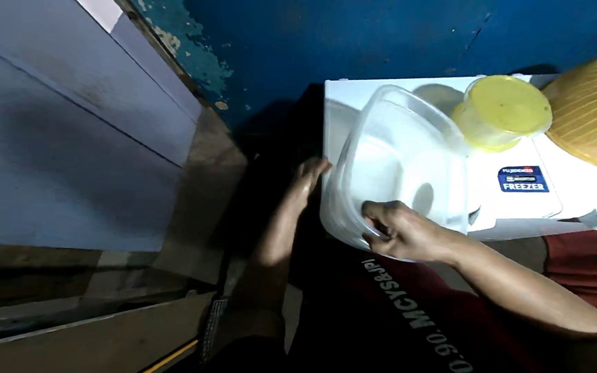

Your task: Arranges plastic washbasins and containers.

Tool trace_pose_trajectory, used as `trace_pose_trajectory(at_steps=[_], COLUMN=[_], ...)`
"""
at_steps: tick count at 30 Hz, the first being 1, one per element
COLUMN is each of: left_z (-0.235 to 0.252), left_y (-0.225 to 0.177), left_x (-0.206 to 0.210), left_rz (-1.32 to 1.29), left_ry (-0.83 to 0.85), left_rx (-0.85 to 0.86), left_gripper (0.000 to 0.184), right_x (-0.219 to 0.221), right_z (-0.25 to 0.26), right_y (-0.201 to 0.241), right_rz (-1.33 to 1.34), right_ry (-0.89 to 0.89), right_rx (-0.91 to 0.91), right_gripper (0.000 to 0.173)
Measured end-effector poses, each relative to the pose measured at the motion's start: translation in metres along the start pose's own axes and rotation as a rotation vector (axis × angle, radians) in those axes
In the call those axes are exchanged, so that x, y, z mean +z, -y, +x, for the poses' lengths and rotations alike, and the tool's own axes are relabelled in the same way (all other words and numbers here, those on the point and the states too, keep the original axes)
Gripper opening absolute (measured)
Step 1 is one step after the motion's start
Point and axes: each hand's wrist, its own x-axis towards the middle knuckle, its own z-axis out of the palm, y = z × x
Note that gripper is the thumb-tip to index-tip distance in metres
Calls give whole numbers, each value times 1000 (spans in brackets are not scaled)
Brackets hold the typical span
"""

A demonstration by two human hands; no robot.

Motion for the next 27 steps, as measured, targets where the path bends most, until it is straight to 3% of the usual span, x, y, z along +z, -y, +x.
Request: trace_pose_trajectory(at_steps=[3, 5, 7, 8, 10, 12, 14, 18, 23, 27], left_z=[43, 64, 75, 74, 69, 62, 56, 37, 27, 24], left_y=[-15, -23, -30, -36, -48, -53, -52, -53, -40, -32], left_x=[-16, -26, -29, -26, -12, 7, 22, 35, 43, 37], left_rz=[75, 116, 120, 150, 233, 298, 340, 321, 127, 160], left_ry=[2, -43, -29, -18, -37, -72, -100, -140, -247, -293], left_rx=[178, 291, 297, 274, 239, 209, 228, 152, 138, 184], left_gripper=[50, 59, 64, 66, 65, 60, 56, 56, 54, 51], right_x=[-17, -31, -45, -49, -54, -55, -57, -55, -45, -36], right_z=[-24, -42, -59, -64, -64, -50, -28, 0, 13, 12], right_y=[-22, -40, -51, -51, -41, -22, -10, -3, 11, 11], right_rz=[147, 150, 174, 198, 228, 251, 333, 448, 305, 237], right_ry=[39, 61, 97, 128, 136, 15, -80, -69, -115, -161], right_rx=[-132, -116, -60, -11, 141, 283, 357, 453, 391, 279], right_gripper=[8, 8, 9, 16, 47, 71, 83, 82, 40, 41])
